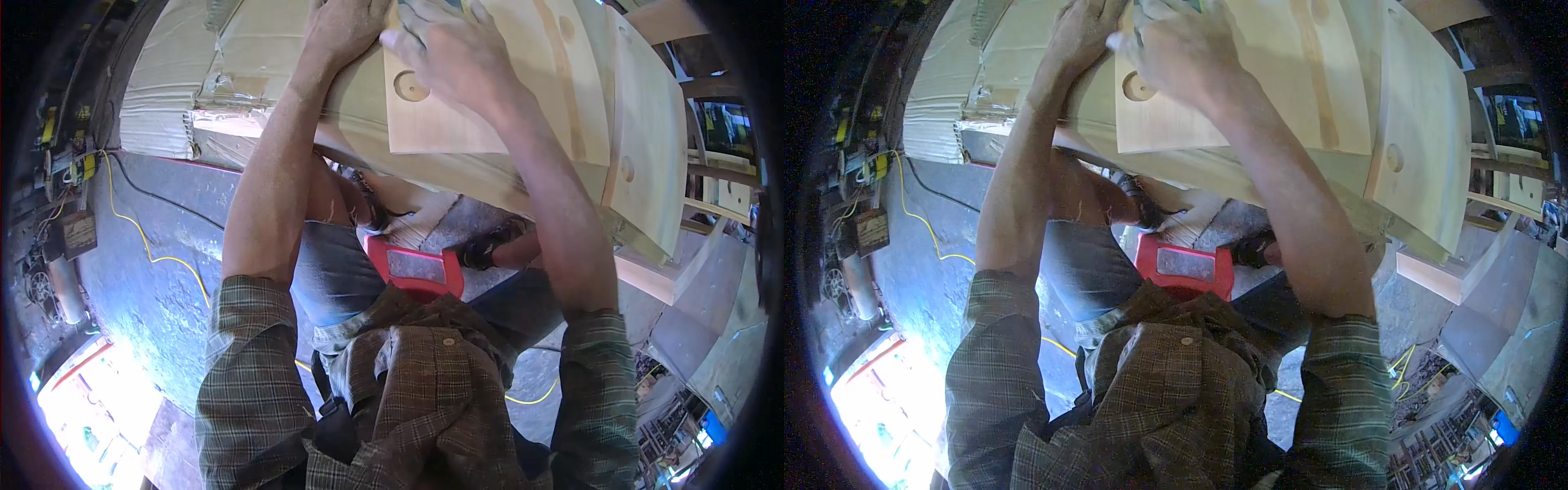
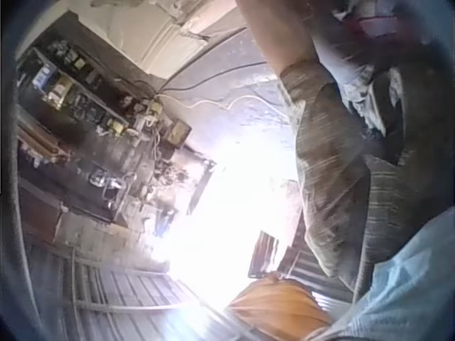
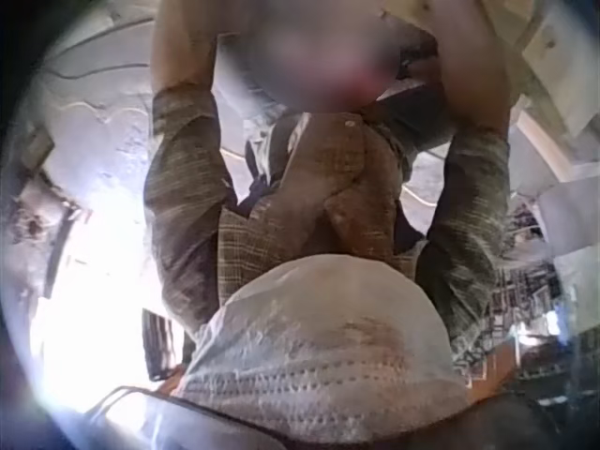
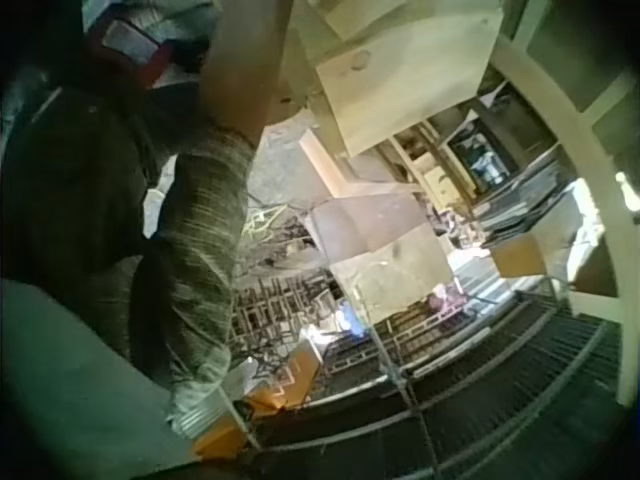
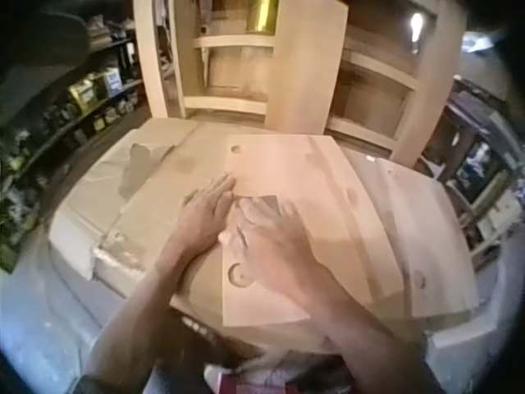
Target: The person sits on the floor and sands the surface of several light-colored wooden boards using a sanding block. They hold each board on their lap, sand the face, flip it to sand the edges, and then move to the next board in the stack.
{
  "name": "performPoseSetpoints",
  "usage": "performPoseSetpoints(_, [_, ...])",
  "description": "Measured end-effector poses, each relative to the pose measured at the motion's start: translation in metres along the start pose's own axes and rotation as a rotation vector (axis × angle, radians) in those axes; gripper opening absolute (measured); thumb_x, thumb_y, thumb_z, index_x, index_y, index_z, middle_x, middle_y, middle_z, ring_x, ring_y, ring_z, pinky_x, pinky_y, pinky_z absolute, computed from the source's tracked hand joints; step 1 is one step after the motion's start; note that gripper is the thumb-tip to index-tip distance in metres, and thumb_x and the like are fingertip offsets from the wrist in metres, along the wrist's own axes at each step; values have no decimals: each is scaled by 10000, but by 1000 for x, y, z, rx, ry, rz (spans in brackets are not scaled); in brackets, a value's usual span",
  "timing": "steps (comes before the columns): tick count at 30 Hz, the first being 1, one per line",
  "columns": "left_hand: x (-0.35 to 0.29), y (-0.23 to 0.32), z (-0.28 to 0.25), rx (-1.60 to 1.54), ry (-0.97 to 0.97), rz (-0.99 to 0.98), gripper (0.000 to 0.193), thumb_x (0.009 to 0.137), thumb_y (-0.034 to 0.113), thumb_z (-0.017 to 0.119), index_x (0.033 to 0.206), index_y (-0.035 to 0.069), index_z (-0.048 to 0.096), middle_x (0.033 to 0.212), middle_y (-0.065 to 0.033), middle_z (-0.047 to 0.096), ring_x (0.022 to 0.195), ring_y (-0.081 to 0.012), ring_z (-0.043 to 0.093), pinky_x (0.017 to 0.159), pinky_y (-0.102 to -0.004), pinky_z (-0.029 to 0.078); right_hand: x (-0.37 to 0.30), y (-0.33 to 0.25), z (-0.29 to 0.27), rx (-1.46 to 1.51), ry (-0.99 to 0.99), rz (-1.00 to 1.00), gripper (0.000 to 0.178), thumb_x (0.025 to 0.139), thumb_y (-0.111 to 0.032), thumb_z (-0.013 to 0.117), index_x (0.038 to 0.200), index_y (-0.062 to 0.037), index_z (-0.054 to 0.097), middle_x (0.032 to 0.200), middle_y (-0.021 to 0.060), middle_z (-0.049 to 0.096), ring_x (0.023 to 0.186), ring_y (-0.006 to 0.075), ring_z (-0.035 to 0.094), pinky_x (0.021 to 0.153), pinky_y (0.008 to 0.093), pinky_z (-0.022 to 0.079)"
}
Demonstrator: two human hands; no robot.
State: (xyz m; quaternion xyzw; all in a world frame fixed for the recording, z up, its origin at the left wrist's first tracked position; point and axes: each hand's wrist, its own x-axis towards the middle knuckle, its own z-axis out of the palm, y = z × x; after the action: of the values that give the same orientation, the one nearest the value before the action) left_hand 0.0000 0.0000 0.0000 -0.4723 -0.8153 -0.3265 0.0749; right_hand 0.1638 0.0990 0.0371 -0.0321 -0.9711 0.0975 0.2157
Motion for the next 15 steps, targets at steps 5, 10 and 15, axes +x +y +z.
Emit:
performPoseSetpoints(5, [-6, 9, 9, 2, 29, -14, 458, 1024, 312, 382, 1358, 40, 537, 1432, -168, 501, 1351, -302, 445, 1117, -479, 299, -54, 1, -37, -78, -212, -140, 486, 937, -343, 590, 1379, -146, 542, 1473, 84, 472, 1381, 245, 418, 1107, 526, 322])
performPoseSetpoints(10, [-7, 2, 4, -92, -11, -6, 460, 1018, 312, 388, 1349, 31, 542, 1426, -176, 503, 1348, -306, 448, 1117, -471, 304, -19, 11, -31, 41, -199, -231, 447, 910, -294, 613, 1310, -98, 587, 1385, 105, 545, 1312, 246, 480, 1062, 486, 362])
performPoseSetpoints(15, [-4, 10, -1, -14, 13, 9, 449, 1017, 295, 396, 1348, 31, 545, 1421, -177, 509, 1350, -308, 446, 1122, -471, 303, -59, 12, -41, -71, -140, -274, 436, 908, -276, 610, 1308, -105, 586, 1350, 62, 580, 1272, 240, 516, 1032, 470, 401])
